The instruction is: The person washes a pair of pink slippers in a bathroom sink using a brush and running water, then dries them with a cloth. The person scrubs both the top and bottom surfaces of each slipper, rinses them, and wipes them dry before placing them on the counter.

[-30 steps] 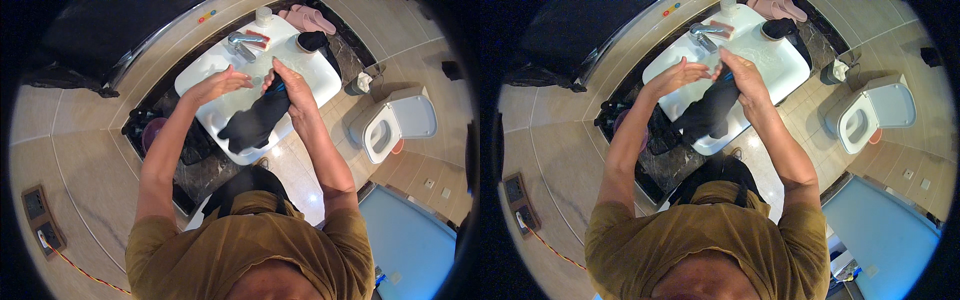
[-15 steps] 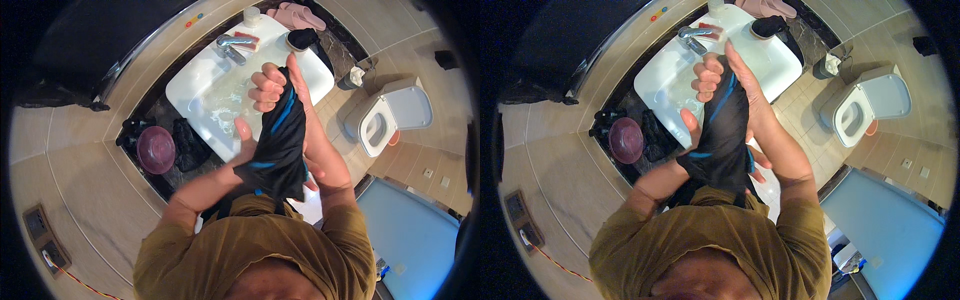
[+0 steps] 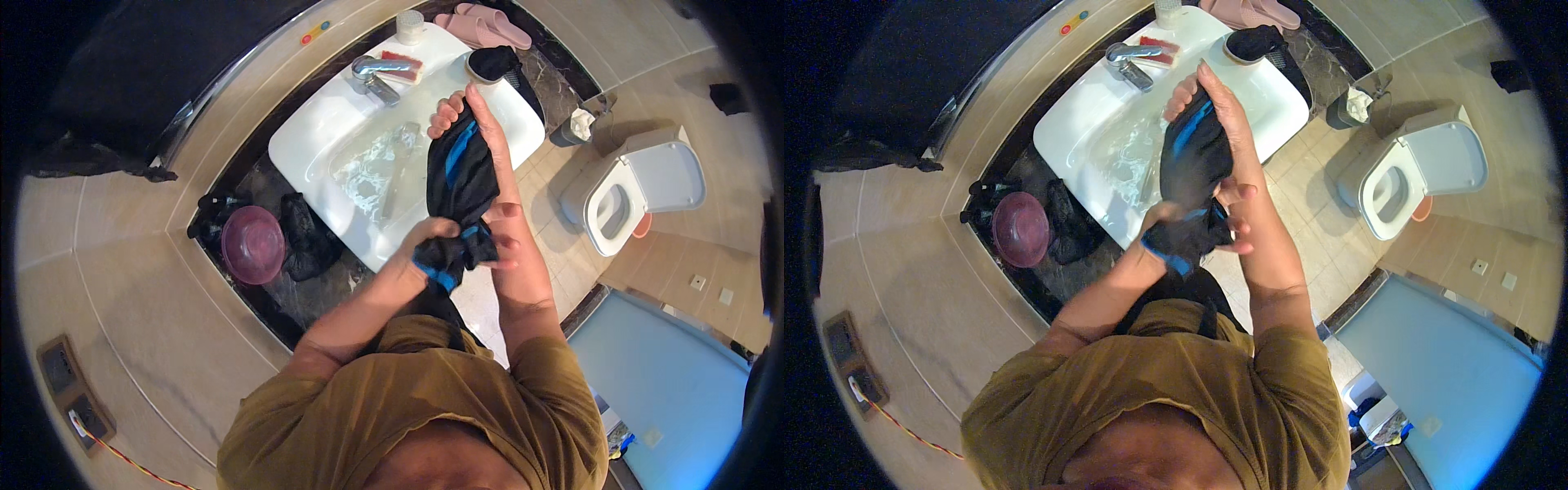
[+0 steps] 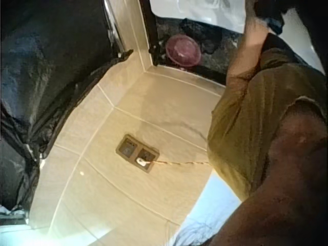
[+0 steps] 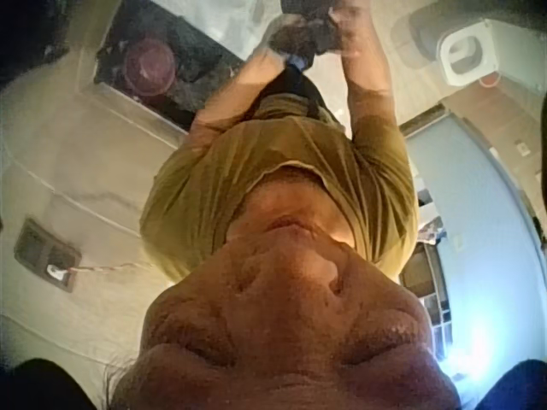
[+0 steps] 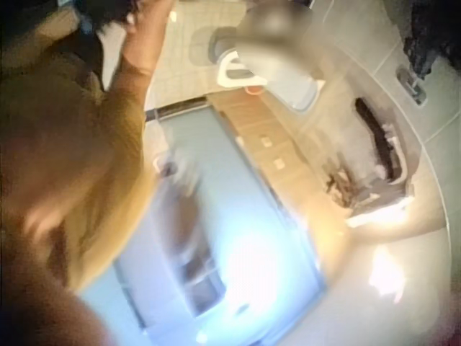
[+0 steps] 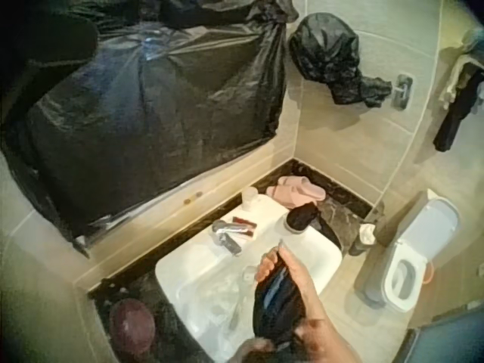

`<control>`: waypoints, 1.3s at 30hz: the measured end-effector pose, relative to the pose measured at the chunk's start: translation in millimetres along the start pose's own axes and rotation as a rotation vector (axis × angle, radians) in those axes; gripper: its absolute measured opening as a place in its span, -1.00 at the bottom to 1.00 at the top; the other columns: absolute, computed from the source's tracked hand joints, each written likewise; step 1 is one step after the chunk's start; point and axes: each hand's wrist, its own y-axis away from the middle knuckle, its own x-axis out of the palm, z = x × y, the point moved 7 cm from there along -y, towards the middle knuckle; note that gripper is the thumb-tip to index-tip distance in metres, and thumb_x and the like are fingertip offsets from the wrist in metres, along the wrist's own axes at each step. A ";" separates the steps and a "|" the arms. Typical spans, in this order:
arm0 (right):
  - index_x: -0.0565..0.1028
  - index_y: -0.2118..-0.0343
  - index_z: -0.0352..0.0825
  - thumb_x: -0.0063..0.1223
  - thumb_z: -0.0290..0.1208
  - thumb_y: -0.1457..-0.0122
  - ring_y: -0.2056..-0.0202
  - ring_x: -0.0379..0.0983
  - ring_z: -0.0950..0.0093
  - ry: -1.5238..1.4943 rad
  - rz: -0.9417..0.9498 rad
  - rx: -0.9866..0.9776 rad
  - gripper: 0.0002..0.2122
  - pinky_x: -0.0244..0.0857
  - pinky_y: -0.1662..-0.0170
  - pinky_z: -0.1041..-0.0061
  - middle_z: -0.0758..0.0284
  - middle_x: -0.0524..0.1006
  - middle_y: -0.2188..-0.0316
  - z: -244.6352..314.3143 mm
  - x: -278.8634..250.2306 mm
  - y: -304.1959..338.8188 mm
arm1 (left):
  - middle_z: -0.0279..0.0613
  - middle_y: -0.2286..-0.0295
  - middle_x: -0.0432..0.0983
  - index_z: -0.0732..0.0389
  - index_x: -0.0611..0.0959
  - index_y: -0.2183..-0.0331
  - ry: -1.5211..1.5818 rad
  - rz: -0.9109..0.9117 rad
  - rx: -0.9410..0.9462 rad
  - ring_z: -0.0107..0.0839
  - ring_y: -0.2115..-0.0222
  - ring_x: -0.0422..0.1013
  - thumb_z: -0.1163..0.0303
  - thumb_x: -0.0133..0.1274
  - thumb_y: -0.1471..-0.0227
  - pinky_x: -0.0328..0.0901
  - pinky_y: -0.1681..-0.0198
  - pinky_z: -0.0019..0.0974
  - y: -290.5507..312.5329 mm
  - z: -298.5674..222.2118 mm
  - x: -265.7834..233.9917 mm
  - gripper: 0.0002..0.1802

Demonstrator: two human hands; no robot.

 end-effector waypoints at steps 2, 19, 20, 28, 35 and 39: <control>0.32 0.58 -0.26 0.04 -0.17 -0.17 0.54 0.30 0.54 0.127 -0.107 0.004 -0.69 0.24 0.42 0.55 0.39 0.33 0.62 11.3 -14.8 -5.0 | 0.12 0.06 0.38 0.41 0.34 -0.01 -0.241 -0.158 -0.125 -0.11 0.22 0.46 0.38 0.18 0.19 0.30 0.06 0.05 4.0 -12.6 -34.9 -0.30; 0.33 0.61 -0.25 0.09 -0.13 -0.12 0.62 0.32 0.49 0.090 -0.444 0.031 -0.66 0.29 0.48 0.52 0.38 0.35 0.71 7.2 -62.5 -9.8 | -0.28 0.51 0.33 0.11 0.41 0.48 -3.088 -0.079 1.061 -0.34 0.51 0.33 0.45 0.01 0.23 0.19 0.47 -0.31 -2.2 -133.1 12.6 -0.85; 0.34 0.62 -0.25 0.09 -0.13 -0.12 0.62 0.32 0.49 0.128 -0.468 0.052 -0.66 0.29 0.48 0.52 0.38 0.34 0.71 -0.5 -67.8 -7.7 | -0.30 0.52 0.32 0.10 0.41 0.49 -3.121 0.010 1.138 -0.37 0.52 0.31 0.43 0.00 0.23 0.17 0.48 -0.34 -3.4 -134.3 15.4 -0.86; 0.37 0.57 -0.23 0.16 -0.18 -0.09 0.63 0.31 0.59 0.160 -0.346 0.347 -0.72 0.28 0.50 0.63 0.45 0.37 0.66 -34.9 -47.9 20.3 | -0.22 0.40 0.41 0.08 0.41 0.44 -2.917 0.897 1.332 -0.27 0.36 0.39 0.37 0.02 0.25 0.29 0.27 -0.21 0.6 -124.2 56.9 -0.80; 0.37 0.54 -0.33 0.13 -0.10 -0.09 0.41 0.42 0.39 -0.087 -0.430 -0.066 -0.64 0.37 0.23 0.42 0.27 0.44 0.56 2.6 -78.7 1.0 | -0.03 0.38 0.43 0.16 0.45 0.38 -2.620 -0.493 0.502 -0.02 0.34 0.41 0.54 0.08 0.26 0.27 0.30 -0.07 -20.7 -158.5 -3.4 -0.73; 0.43 0.45 -0.35 0.02 0.05 -0.11 0.36 0.46 0.30 0.090 -0.626 0.092 -0.56 0.37 0.17 0.26 0.22 0.50 0.50 -14.1 -128.1 8.7 | 0.15 0.36 0.51 0.26 0.47 0.15 -2.097 -0.801 0.026 0.03 0.29 0.46 0.48 0.11 0.32 0.31 0.18 -0.15 -11.3 -146.2 -68.2 -0.46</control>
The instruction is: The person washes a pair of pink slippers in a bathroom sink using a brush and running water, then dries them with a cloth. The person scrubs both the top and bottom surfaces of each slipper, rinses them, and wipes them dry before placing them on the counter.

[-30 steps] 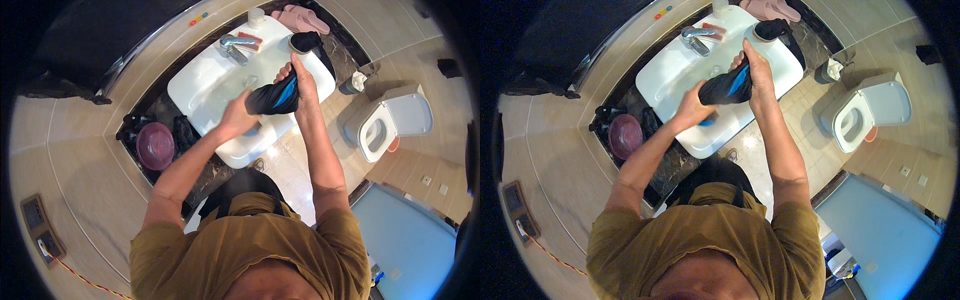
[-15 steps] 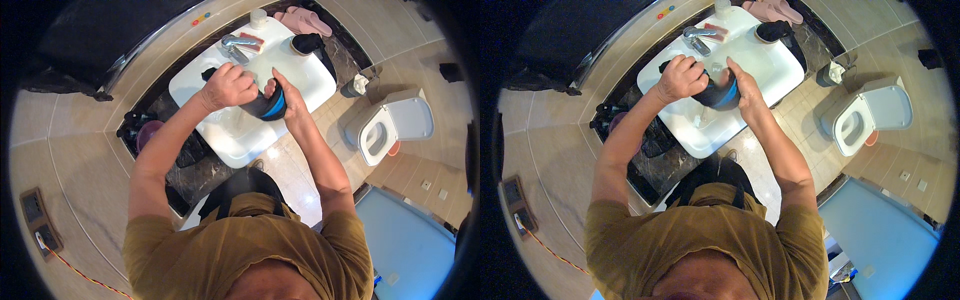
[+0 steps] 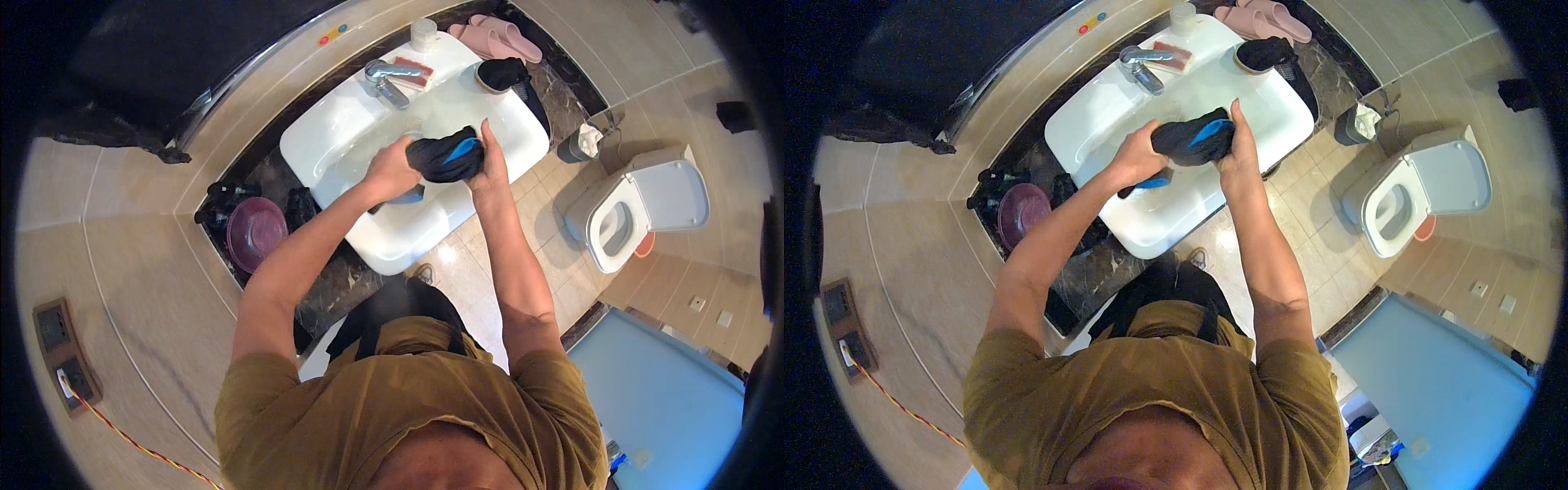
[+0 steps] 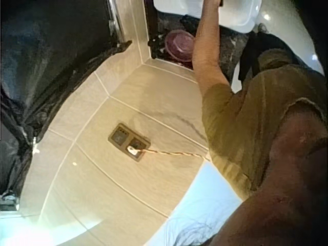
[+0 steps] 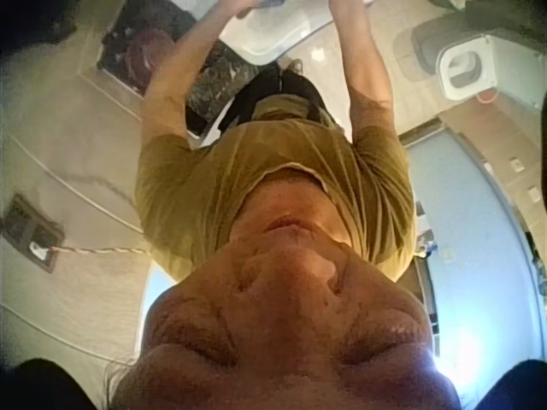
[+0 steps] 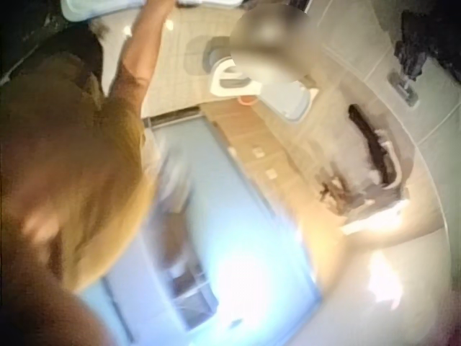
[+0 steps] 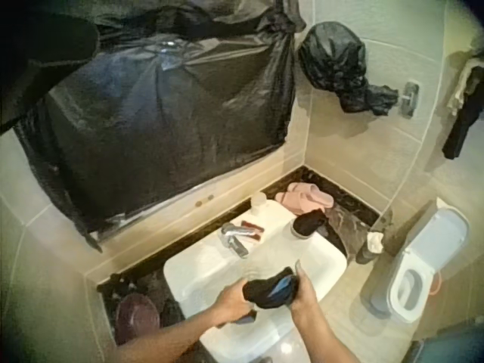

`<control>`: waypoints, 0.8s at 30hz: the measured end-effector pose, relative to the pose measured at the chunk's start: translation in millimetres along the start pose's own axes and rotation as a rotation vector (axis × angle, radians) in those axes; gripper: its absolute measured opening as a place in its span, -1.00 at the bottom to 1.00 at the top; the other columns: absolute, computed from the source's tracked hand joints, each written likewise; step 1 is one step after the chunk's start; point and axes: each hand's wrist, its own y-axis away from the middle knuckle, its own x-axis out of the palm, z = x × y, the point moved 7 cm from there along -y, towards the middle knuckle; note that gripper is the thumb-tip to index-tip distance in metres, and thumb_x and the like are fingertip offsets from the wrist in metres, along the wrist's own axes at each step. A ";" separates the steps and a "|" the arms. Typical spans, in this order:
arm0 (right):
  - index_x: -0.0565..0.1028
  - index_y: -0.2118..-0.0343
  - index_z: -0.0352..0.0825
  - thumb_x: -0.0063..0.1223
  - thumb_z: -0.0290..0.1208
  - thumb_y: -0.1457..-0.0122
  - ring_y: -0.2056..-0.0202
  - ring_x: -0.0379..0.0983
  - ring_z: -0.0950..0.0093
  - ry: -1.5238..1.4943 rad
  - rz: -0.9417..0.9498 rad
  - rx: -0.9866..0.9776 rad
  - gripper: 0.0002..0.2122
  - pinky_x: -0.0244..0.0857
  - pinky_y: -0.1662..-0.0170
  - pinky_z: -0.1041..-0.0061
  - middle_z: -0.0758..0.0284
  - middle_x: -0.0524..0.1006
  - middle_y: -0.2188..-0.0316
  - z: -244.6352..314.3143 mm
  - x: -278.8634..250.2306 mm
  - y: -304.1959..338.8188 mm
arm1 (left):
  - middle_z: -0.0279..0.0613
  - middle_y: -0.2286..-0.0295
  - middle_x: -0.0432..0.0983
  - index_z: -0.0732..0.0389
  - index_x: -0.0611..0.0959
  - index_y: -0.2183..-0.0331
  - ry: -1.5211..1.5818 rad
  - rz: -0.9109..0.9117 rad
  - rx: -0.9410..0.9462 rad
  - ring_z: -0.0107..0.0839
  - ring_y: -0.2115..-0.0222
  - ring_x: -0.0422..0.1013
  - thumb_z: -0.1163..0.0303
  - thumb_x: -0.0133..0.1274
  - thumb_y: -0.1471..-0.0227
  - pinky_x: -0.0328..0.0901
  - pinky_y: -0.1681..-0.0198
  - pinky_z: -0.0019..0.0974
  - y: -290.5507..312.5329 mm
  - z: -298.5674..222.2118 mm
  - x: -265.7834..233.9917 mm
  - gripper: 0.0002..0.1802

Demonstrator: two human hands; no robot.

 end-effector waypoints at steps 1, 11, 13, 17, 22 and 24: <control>0.41 0.19 -0.39 -0.01 0.14 -0.08 0.22 0.41 0.21 0.074 0.038 -0.010 -0.43 0.33 0.15 0.11 0.06 0.45 0.22 -2.9 -2.2 0.2 | 0.09 0.37 0.52 0.31 0.47 0.15 0.096 0.017 -0.025 -0.06 0.33 0.47 0.47 0.12 0.33 0.33 0.19 -0.19 3.9 4.8 3.3 -0.45; -0.10 -0.23 -0.32 0.05 0.16 -0.02 -0.02 0.27 -0.04 -0.183 0.316 0.139 -0.11 0.42 0.20 0.03 -0.12 0.14 -0.09 -61.6 -15.2 47.6 | 0.01 0.54 0.51 0.44 0.58 0.44 1.168 0.388 -0.496 -0.25 0.51 0.48 0.52 0.05 0.21 0.37 0.38 -0.34 45.3 14.8 27.9 -0.80; -0.05 -0.22 -0.41 0.09 0.23 0.09 -0.18 -0.03 -0.12 -0.249 0.466 0.130 -0.02 0.00 -0.15 -0.10 -0.17 0.10 -0.13 -63.3 -1.2 55.3 | 0.05 0.56 0.50 0.46 0.58 0.47 1.283 0.615 -0.258 -0.23 0.57 0.44 0.44 -0.02 0.15 0.34 0.44 -0.34 59.4 6.8 37.7 -0.76; 0.08 -0.21 -0.25 0.11 0.27 0.17 -0.21 -0.08 -0.09 -0.489 0.777 0.045 -0.05 -0.18 -0.22 -0.10 -0.16 0.00 -0.20 -45.1 53.4 85.6 | -0.03 0.63 0.37 0.43 0.48 0.35 1.695 0.909 -0.376 -0.23 0.72 0.28 0.40 -0.06 0.22 0.23 0.59 -0.26 104.4 -35.8 54.9 -0.67; 0.06 -0.23 -0.13 0.11 0.31 0.21 -0.20 -0.03 -0.07 -0.400 0.788 -0.102 -0.04 -0.10 -0.20 -0.09 -0.09 0.04 -0.20 -23.6 84.7 121.4 | -0.13 0.61 0.32 0.33 0.29 0.06 2.268 1.265 -0.333 -0.30 0.75 0.26 0.52 0.04 0.34 0.16 0.63 -0.27 151.9 -90.4 74.4 -0.34; 0.13 -0.16 -0.15 0.19 0.06 0.08 -0.07 0.22 0.02 -0.519 0.885 0.001 -0.23 0.18 -0.08 0.04 0.06 0.29 0.00 -26.6 85.3 122.8 | -0.14 0.60 0.33 0.37 0.36 0.13 2.188 1.410 -0.179 -0.28 0.69 0.29 0.46 0.06 0.33 0.20 0.59 -0.30 161.6 -102.5 81.1 -0.41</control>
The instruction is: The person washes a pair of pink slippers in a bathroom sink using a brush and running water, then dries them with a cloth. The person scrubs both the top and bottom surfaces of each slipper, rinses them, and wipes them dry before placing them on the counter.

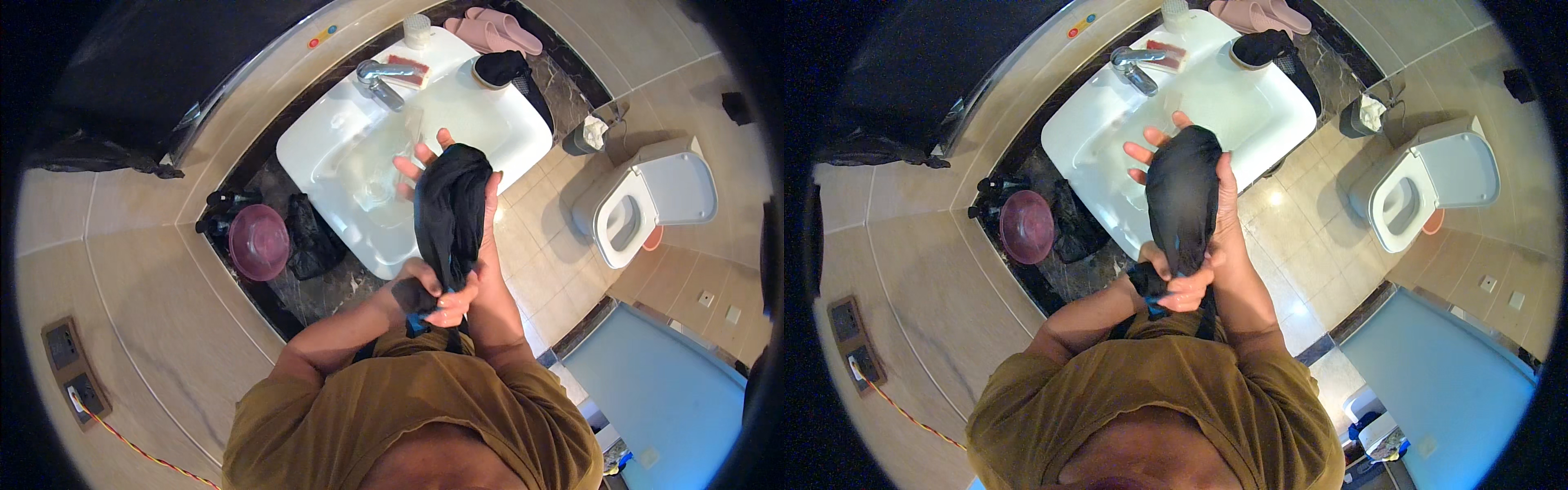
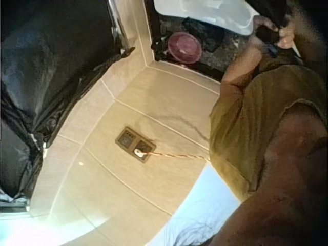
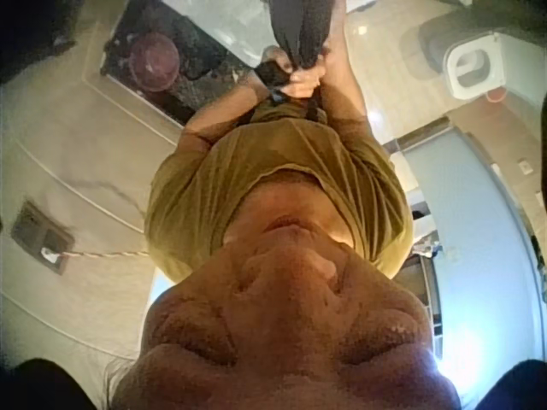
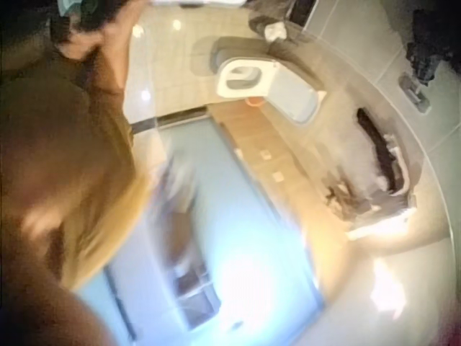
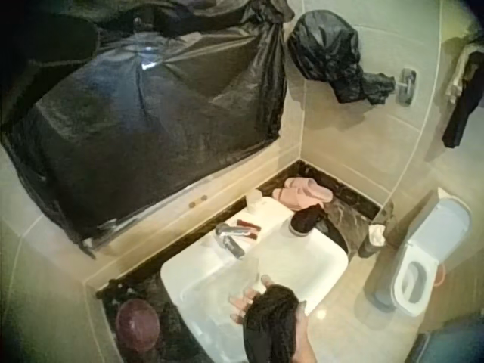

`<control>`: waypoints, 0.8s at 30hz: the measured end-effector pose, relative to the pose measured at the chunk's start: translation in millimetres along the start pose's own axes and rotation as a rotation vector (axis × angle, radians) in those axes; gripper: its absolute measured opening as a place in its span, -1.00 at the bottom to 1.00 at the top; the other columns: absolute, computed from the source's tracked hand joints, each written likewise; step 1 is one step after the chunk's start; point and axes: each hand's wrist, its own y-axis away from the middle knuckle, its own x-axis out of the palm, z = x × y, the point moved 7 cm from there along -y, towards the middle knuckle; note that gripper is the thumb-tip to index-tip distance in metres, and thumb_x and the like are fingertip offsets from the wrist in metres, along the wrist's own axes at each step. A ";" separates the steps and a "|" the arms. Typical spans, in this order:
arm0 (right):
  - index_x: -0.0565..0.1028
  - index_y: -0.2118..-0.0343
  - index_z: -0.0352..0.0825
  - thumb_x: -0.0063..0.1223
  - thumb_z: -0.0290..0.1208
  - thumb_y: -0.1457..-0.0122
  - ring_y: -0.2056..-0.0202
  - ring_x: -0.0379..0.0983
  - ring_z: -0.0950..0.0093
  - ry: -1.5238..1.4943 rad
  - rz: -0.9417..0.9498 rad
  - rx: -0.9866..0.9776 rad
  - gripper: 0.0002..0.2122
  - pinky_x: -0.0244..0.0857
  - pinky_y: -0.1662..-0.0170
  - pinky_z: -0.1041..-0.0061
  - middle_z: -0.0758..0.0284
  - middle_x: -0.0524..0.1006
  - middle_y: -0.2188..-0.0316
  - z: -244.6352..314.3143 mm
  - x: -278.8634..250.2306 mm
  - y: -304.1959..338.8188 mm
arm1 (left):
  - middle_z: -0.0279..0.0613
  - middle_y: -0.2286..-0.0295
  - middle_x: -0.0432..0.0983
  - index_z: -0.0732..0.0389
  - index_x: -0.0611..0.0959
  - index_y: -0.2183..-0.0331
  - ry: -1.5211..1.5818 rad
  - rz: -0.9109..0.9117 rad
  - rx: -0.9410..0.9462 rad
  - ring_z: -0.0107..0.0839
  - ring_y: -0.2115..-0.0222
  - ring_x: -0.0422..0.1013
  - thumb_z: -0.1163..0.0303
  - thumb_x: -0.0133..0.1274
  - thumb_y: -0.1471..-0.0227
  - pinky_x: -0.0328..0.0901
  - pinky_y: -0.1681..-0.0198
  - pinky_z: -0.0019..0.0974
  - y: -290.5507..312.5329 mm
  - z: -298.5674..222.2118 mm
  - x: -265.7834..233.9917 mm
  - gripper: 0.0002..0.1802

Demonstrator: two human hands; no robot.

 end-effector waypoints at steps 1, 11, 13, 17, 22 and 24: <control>0.16 -0.14 -0.16 0.19 -0.03 0.06 0.00 0.30 0.06 -0.063 0.045 0.038 -0.29 0.25 -0.03 0.09 0.10 0.33 0.07 2.7 -7.2 0.7 | -0.15 0.58 0.36 0.36 0.40 0.16 -0.050 0.017 -0.085 -0.31 0.66 0.33 0.47 0.12 0.31 0.24 0.56 -0.34 -1.1 5.8 -5.0 -0.46; 0.34 0.20 -0.28 0.11 -0.30 -0.07 0.51 0.39 0.45 0.666 -0.592 -0.204 -0.71 0.34 0.37 0.43 0.27 0.44 0.51 71.2 -8.9 -9.0 | -0.12 0.48 0.48 0.24 0.50 0.43 -2.606 -1.070 0.112 -0.10 0.43 0.44 0.47 0.15 0.33 0.31 0.34 -0.18 18.5 -151.2 36.7 -0.73; 0.38 0.37 -0.29 0.11 -0.20 -0.09 0.53 0.40 0.45 0.645 -0.607 -0.303 -0.74 0.35 0.40 0.43 0.27 0.46 0.55 78.8 -5.3 -17.1 | -0.18 0.56 0.41 0.19 0.46 0.51 -3.039 -0.785 0.452 -0.16 0.50 0.39 0.47 0.08 0.28 0.25 0.44 -0.19 6.0 -156.1 65.8 -0.84; 0.35 0.47 -0.28 0.08 -0.11 -0.09 0.58 0.39 0.47 0.632 -0.646 -0.355 -0.70 0.33 0.46 0.48 0.31 0.43 0.60 78.0 13.1 -35.6 | -0.29 0.60 0.29 0.14 0.44 0.52 -3.510 -0.344 0.700 -0.37 0.56 0.30 0.45 0.04 0.31 0.13 0.53 -0.32 -12.7 -152.4 103.8 -0.85; 0.37 0.50 -0.25 0.10 -0.21 -0.04 0.65 0.36 0.51 0.411 -0.661 0.042 -0.78 0.32 0.53 0.54 0.35 0.43 0.66 56.9 -41.2 -37.4 | -0.42 0.61 0.28 0.06 0.40 0.58 -3.691 0.556 0.605 -0.47 0.57 0.30 0.35 0.00 0.26 0.16 0.50 -0.40 -15.7 -129.8 112.9 -0.89; 0.43 0.45 -0.28 0.09 -0.26 -0.02 0.55 0.43 0.48 0.381 -0.627 0.230 -0.81 0.38 0.42 0.51 0.32 0.49 0.57 38.9 -65.1 -29.8 | -0.38 0.62 0.30 0.07 0.39 0.60 -3.593 0.902 0.568 -0.45 0.57 0.30 0.32 -0.03 0.23 0.18 0.48 -0.40 -13.6 -120.6 107.9 -0.90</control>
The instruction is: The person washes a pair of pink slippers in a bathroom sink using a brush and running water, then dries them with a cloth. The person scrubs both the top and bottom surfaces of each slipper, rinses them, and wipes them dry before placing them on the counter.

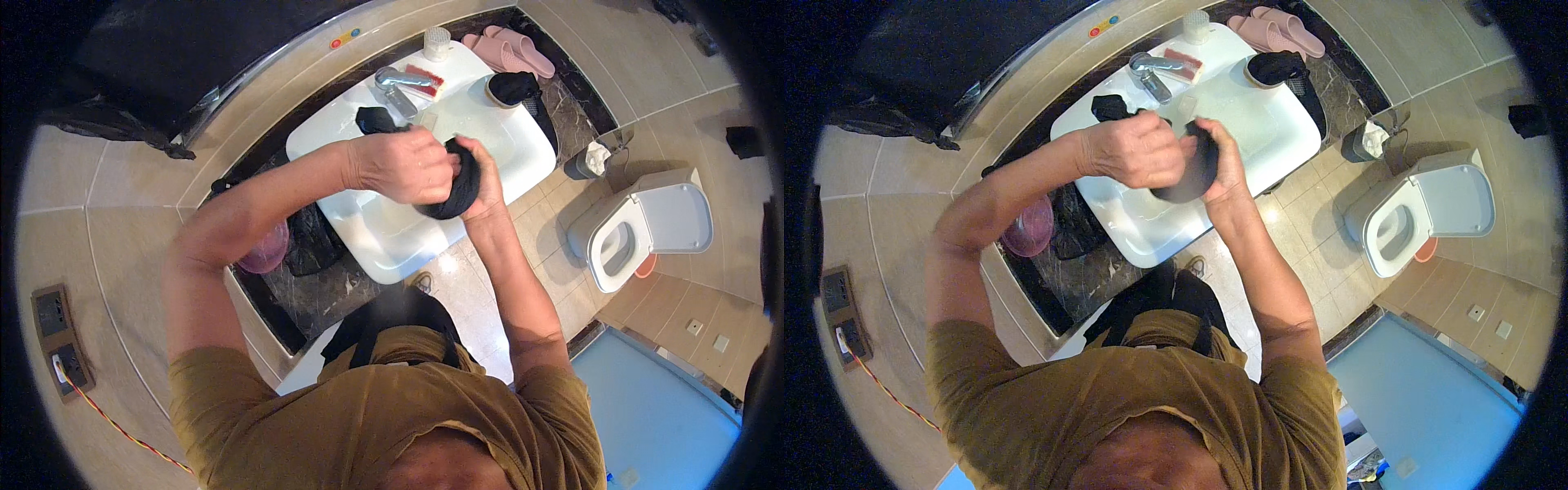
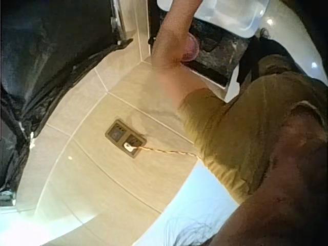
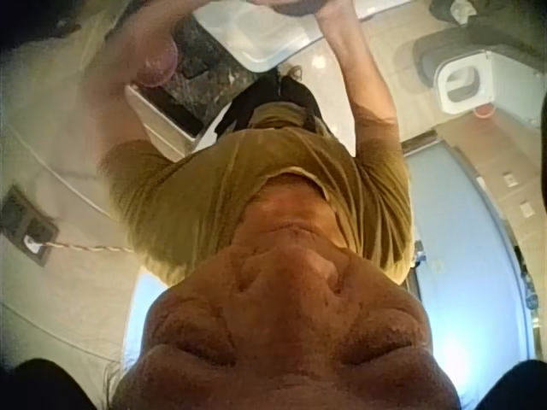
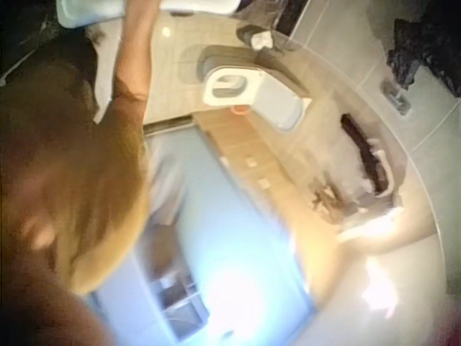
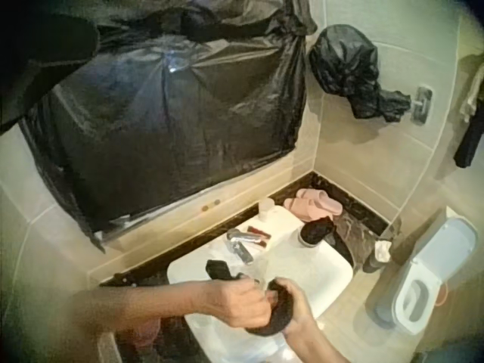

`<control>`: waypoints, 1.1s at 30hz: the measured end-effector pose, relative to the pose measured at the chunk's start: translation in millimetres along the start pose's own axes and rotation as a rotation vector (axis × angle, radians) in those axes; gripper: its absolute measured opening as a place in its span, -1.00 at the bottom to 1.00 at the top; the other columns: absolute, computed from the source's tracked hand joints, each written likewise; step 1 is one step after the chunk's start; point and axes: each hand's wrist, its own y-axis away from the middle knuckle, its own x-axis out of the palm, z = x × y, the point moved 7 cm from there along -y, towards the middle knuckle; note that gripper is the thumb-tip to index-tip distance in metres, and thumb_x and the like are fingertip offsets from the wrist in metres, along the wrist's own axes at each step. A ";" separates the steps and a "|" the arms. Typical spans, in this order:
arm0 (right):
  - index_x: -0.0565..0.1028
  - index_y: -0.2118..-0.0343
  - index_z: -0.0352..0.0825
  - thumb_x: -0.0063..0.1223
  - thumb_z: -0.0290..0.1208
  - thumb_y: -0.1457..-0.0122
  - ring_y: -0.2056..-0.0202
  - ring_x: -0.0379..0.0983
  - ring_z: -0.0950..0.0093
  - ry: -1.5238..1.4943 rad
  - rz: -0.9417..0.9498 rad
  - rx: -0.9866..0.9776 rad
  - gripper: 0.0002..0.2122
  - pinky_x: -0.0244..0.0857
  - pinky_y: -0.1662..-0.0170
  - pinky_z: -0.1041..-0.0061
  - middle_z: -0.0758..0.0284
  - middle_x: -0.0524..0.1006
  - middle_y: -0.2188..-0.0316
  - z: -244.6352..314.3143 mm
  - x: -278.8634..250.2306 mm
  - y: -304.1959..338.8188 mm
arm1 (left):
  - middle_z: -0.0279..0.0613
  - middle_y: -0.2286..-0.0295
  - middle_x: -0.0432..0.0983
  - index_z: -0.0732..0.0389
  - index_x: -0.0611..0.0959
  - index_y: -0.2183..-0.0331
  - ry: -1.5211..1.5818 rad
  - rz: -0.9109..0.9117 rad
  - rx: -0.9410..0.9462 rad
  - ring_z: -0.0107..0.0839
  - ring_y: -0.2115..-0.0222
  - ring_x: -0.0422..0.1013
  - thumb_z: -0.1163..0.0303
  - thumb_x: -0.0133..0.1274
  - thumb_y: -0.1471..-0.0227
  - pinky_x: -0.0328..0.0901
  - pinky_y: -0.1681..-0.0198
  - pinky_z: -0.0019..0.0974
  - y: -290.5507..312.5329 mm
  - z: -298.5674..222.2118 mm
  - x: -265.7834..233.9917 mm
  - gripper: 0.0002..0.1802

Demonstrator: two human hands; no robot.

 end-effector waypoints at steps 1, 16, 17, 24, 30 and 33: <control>0.46 0.42 -0.30 0.09 -0.28 -0.02 0.49 0.45 0.46 -0.015 -0.026 0.052 -0.81 0.39 0.35 0.50 0.31 0.51 0.51 -11.5 5.8 3.3 | -0.37 0.63 0.31 0.08 0.39 0.60 0.034 -0.002 0.083 -0.44 0.57 0.31 0.32 -0.04 0.22 0.18 0.48 -0.40 -2.7 -4.0 -4.7 -0.90; 0.48 0.37 -0.27 0.13 -0.33 0.01 0.41 0.46 0.49 0.148 0.011 -0.043 -0.82 0.37 0.25 0.53 0.35 0.53 0.42 6.7 27.5 16.9 | -0.37 0.63 0.32 0.07 0.43 0.62 0.279 0.183 -0.003 -0.43 0.54 0.32 0.32 -0.02 0.23 0.20 0.35 -0.35 -6.8 -0.8 4.7 -0.91; 0.47 0.35 -0.29 0.14 -0.33 0.02 0.38 0.47 0.45 0.064 0.030 -0.067 -0.80 0.37 0.22 0.52 0.30 0.52 0.37 14.7 24.9 12.6 | -0.35 0.57 0.32 0.10 0.43 0.53 0.338 0.165 -0.146 -0.40 0.50 0.31 0.33 -0.03 0.20 0.18 0.37 -0.32 3.8 10.1 14.1 -0.90; 0.45 0.29 -0.33 0.16 -0.36 0.02 0.40 0.45 0.48 0.131 -0.032 -0.058 -0.75 0.45 0.27 0.45 0.33 0.48 0.40 12.8 -11.1 7.5 | -0.21 0.38 0.31 0.10 0.31 0.16 0.446 0.110 -0.421 -0.26 0.38 0.33 0.46 -0.01 0.17 0.22 0.25 -0.20 33.5 -19.8 50.7 -0.56; 0.45 0.28 -0.32 0.16 -0.39 0.02 0.38 0.47 0.45 0.017 -0.081 0.028 -0.76 0.45 0.28 0.46 0.30 0.49 0.39 -24.4 -36.5 22.7 | -0.24 0.35 0.31 0.01 0.28 0.07 0.582 0.134 -0.401 -0.28 0.33 0.34 0.51 -0.01 0.14 0.22 0.13 -0.16 32.5 -36.6 46.1 -0.48; 0.45 0.29 -0.39 0.05 -0.42 -0.06 0.40 0.51 0.41 -0.116 -0.012 0.023 -0.81 0.49 0.33 0.42 0.24 0.53 0.39 -27.4 -46.6 5.4 | -0.14 0.11 0.30 -0.05 0.22 -0.12 0.643 0.339 -0.485 -0.17 0.04 0.26 0.19 0.20 0.27 0.01 -0.15 -0.02 32.6 -37.8 44.9 -0.13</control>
